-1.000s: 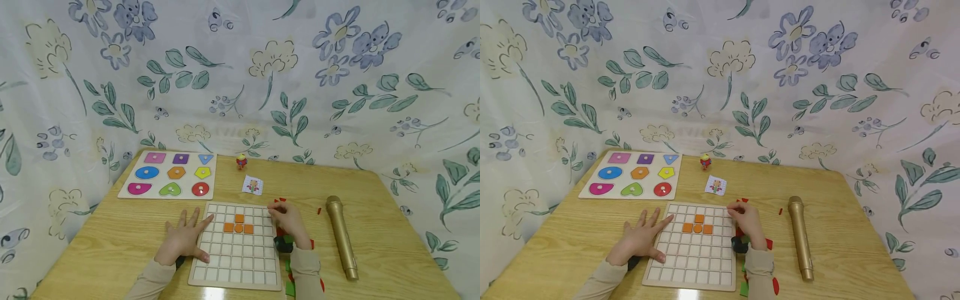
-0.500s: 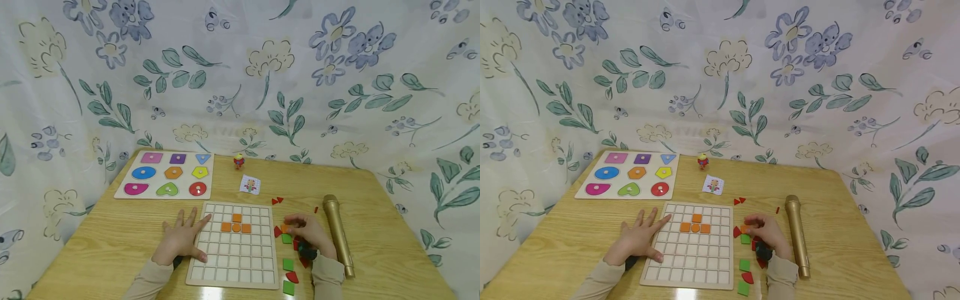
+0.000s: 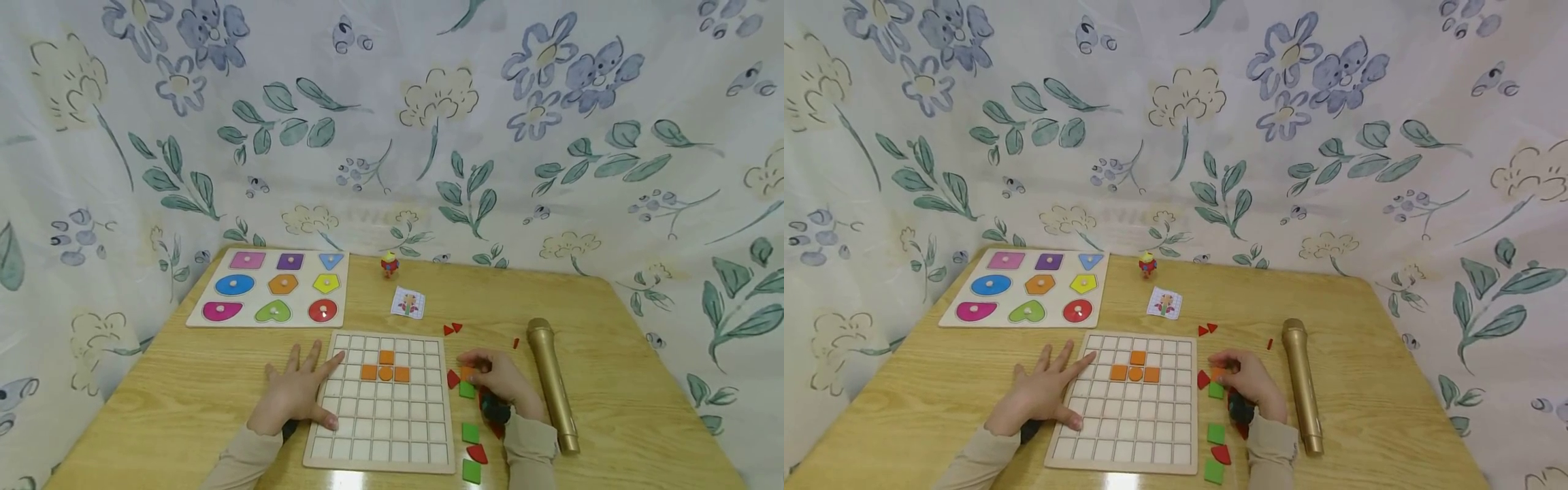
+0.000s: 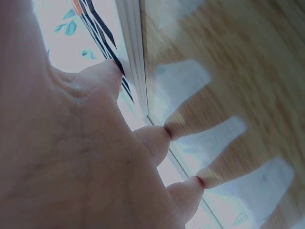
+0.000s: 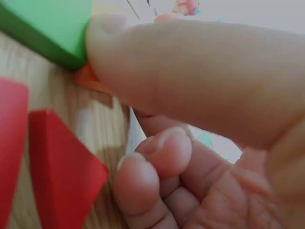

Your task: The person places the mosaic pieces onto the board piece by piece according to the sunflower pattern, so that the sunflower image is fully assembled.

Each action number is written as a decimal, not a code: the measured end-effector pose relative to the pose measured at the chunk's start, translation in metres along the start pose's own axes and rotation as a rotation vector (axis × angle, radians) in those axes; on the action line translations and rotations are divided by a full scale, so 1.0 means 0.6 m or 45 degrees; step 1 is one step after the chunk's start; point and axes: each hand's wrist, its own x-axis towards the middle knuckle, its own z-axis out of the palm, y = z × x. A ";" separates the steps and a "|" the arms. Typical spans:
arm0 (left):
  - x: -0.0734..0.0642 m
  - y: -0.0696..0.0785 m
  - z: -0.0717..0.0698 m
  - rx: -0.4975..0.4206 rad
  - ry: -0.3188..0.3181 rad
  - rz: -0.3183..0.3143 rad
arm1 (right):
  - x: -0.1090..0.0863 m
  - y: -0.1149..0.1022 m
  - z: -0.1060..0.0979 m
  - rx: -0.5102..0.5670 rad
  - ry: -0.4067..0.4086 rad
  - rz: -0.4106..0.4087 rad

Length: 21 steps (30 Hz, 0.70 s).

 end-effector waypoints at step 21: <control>0.001 0.001 0.001 -0.014 -0.001 -0.003 | 0.011 -0.031 0.024 0.138 0.333 0.317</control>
